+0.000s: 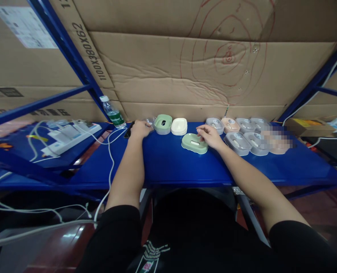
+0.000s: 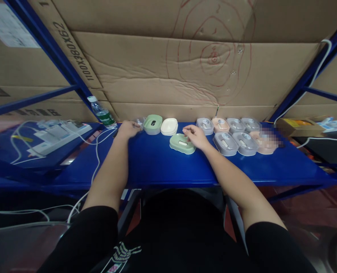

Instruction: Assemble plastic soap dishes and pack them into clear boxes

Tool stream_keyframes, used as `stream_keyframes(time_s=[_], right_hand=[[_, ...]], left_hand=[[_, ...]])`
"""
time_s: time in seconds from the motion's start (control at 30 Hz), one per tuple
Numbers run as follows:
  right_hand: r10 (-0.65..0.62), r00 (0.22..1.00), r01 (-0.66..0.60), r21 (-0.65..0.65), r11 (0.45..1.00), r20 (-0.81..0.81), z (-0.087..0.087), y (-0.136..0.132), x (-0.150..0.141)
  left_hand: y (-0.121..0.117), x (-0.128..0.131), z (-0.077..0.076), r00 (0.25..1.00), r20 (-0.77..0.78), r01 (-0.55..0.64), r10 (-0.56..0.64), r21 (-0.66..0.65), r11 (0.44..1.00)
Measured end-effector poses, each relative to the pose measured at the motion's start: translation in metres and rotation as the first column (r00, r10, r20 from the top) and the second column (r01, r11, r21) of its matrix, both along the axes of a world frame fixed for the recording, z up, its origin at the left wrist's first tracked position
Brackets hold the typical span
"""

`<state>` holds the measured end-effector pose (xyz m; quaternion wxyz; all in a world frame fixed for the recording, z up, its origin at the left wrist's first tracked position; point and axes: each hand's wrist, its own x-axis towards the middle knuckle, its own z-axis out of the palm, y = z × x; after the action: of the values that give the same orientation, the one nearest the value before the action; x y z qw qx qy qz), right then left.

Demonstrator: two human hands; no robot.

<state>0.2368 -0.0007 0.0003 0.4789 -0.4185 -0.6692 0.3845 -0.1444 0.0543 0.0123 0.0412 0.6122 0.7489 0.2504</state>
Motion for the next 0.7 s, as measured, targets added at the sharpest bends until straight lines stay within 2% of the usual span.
stream_keyframes(time_s=[0.1,0.23,0.37,0.47,0.53,0.6,0.7], right_hand=[[-0.026,0.999,0.024,0.041,0.999,0.043,-0.002,0.002,0.002],[-0.13,0.962,0.071,0.24,0.968,0.239,-0.001,0.002,0.007],[-0.132,0.854,-0.084,0.384,0.92,0.504,0.002,-0.003,0.011],[-0.069,0.741,-0.232,0.35,0.908,0.668,0.003,-0.007,0.013],[-0.018,0.669,-0.289,0.282,0.915,0.743,0.003,-0.009,0.013],[0.027,0.627,-0.316,0.222,0.922,0.778,0.002,-0.009,0.014],[0.059,0.641,-0.339,0.214,0.916,0.765,0.001,-0.007,0.015]], left_hand=[[-0.002,0.002,0.0,0.999,0.016,-0.037,0.038,-0.022,0.999],[-0.009,0.008,0.004,0.997,0.038,-0.059,0.06,-0.008,0.998],[-0.016,0.012,0.012,0.994,0.042,-0.103,0.104,-0.034,0.994],[-0.019,0.014,0.02,0.987,0.062,-0.148,0.149,-0.02,0.989],[-0.021,0.015,0.025,0.978,0.108,-0.185,0.178,0.054,0.981],[-0.024,0.019,0.029,0.968,0.159,-0.222,0.194,0.186,0.957],[-0.028,0.033,0.033,0.977,0.175,-0.185,0.123,0.402,0.897]])
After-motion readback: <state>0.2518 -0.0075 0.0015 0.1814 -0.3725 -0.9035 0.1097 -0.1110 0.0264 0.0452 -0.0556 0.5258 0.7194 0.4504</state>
